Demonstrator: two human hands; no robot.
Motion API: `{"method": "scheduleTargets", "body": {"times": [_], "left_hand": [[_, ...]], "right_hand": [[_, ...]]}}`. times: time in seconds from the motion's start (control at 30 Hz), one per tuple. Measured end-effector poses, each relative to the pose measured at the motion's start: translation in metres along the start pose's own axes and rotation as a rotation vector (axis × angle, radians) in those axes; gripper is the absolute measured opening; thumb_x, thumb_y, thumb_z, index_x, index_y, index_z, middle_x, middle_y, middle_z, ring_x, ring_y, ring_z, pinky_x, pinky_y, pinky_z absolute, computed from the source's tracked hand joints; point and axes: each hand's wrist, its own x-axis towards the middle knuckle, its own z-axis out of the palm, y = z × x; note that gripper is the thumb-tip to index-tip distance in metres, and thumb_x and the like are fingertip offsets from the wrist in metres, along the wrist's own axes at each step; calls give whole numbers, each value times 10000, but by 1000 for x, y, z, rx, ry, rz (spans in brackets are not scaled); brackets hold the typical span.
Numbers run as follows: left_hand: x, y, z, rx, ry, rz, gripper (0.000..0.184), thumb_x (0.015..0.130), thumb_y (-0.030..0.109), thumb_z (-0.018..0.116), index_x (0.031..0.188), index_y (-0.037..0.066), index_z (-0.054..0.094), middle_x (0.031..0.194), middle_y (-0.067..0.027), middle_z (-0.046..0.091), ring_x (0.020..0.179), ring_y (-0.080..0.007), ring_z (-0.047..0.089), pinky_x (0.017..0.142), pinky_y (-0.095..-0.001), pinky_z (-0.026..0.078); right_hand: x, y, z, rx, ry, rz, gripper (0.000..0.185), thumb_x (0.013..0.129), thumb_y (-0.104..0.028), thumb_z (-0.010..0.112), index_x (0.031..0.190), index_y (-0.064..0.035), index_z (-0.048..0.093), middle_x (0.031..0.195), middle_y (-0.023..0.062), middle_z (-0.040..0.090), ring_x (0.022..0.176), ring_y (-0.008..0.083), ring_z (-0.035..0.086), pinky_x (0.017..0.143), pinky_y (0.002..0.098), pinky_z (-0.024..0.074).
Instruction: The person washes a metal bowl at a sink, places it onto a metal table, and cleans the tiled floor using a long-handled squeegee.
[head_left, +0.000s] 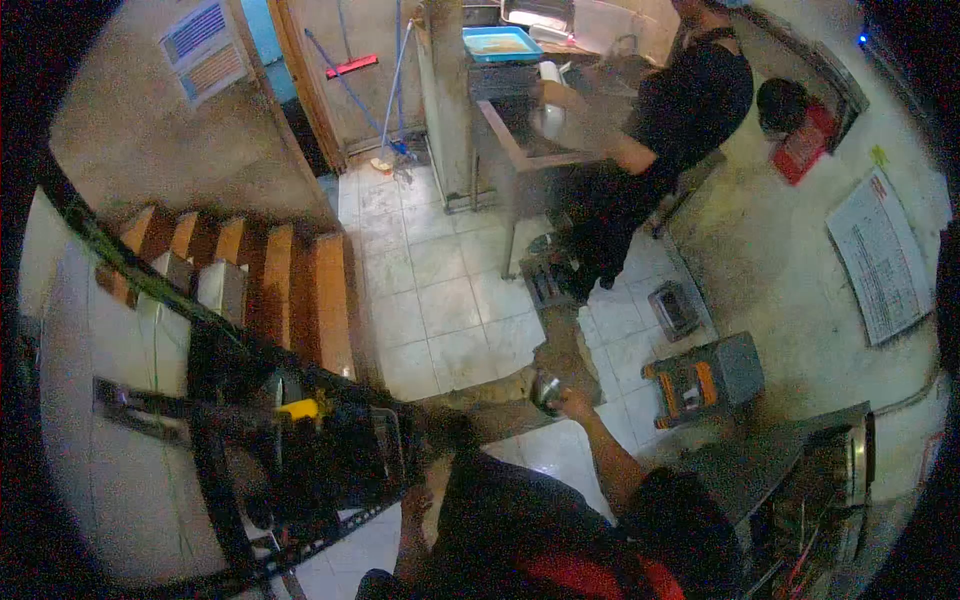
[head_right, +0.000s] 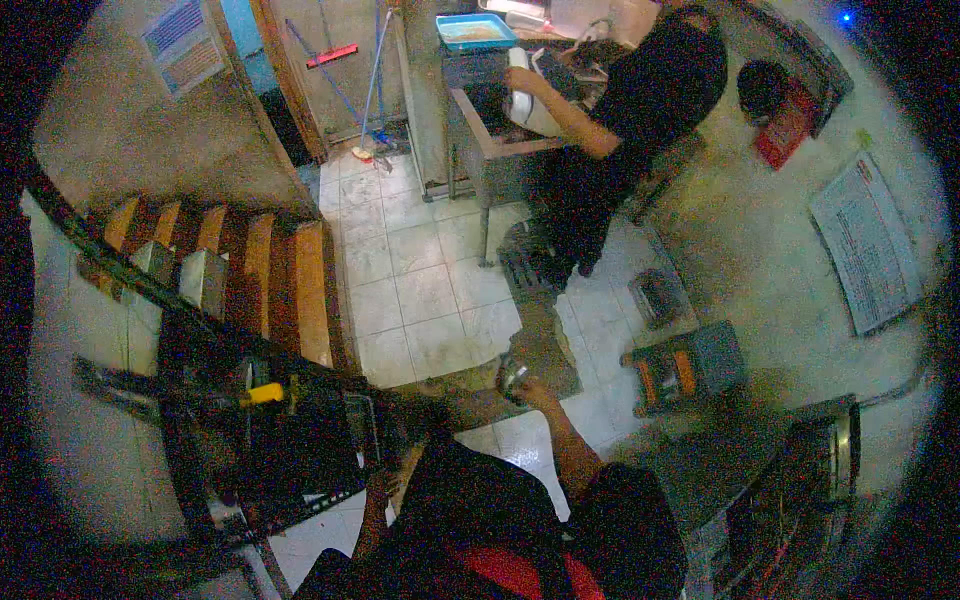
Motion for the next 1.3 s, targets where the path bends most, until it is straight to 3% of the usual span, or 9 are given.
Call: {"method": "scheduleTargets", "body": {"times": [0.07, 0.17, 0.23, 0.3, 0.37, 0.53, 0.7, 1.17, 1.3], "left_hand": [[12, 3, 14, 492, 633, 164, 307, 758, 264, 569, 998, 97, 474, 1033, -51, 483, 842, -223, 518, 597, -351, 484], [77, 88, 7, -673, 24, -285, 416, 828, 358, 390, 1045, 9, 460, 805, -153, 516, 611, -259, 516, 554, -384, 466], [163, 165, 83, 872, 641, 8, 418, 830, 367, 389, 1049, 18, 459, 789, -132, 529, 621, -241, 523, 583, -362, 462], [251, 171, 145, 1496, 694, -142, 420, 833, 377, 388, 1052, 26, 457, 773, -111, 543, 631, -223, 530, 613, -339, 457], [335, 159, 203, 980, 700, -39, 503, 815, 439, 404, 1104, 27, 423, 892, -118, 560, 787, -232, 557, 705, -341, 443], [508, 140, 320, 733, 363, -87, 556, 801, 431, 437, 1166, 18, 371, 1076, -130, 501, 984, -243, 484, 836, -391, 397], [597, 138, 305, 925, 300, -142, 412, 743, 296, 492, 1046, 17, 479, 940, -81, 542, 838, -156, 523, 694, -295, 442], [763, 198, 374, 784, 459, 168, 403, 788, 276, 463, 1111, 38, 419, 1075, -102, 486, 971, -233, 487, 791, -351, 434], [833, 246, 358, 920, 359, 105, 360, 788, 262, 467, 1069, 38, 445, 1019, -85, 506, 915, -215, 500, 755, -325, 432]], "right_hand": [[18, -37, -6, -86, -51, 342, 591, 653, -446, 618, 1113, -97, 496, 1065, 172, 517, 1038, 249, 459, 905, 324, 320], [92, -116, 13, 77, 29, 91, 481, 677, -429, 601, 1020, -95, 561, 1012, 140, 552, 998, 270, 478, 865, 345, 348], [177, -190, 9, 41, 236, -116, 425, 684, -413, 599, 964, -93, 586, 996, 128, 560, 975, 268, 490, 866, 360, 346], [174, -184, 3, -126, 302, -142, 375, 690, -397, 597, 907, -91, 610, 979, 116, 568, 953, 267, 501, 867, 375, 343], [161, -245, -42, 34, 246, -232, 280, 700, -325, 596, 901, -131, 616, 938, 64, 583, 961, 225, 499, 920, 459, 244], [220, -250, -52, -229, 509, -526, 175, 694, -164, 559, 860, -179, 609, 873, 13, 577, 990, 194, 479, 885, 644, 74], [267, -243, -121, -372, 382, -383, 280, 702, -190, 559, 978, -235, 563, 1065, -53, 508, 1072, 151, 417, 850, 692, -24], [463, -300, -265, -341, 63, -466, 215, 731, -255, 516, 912, -148, 564, 1050, 0, 486, 1042, 186, 414, 838, 694, 35], [540, -316, -250, -299, 95, -592, 394, 783, -364, 456, 1093, -122, 481, 1121, 81, 456, 1095, 232, 385, 936, 527, 185]]}}
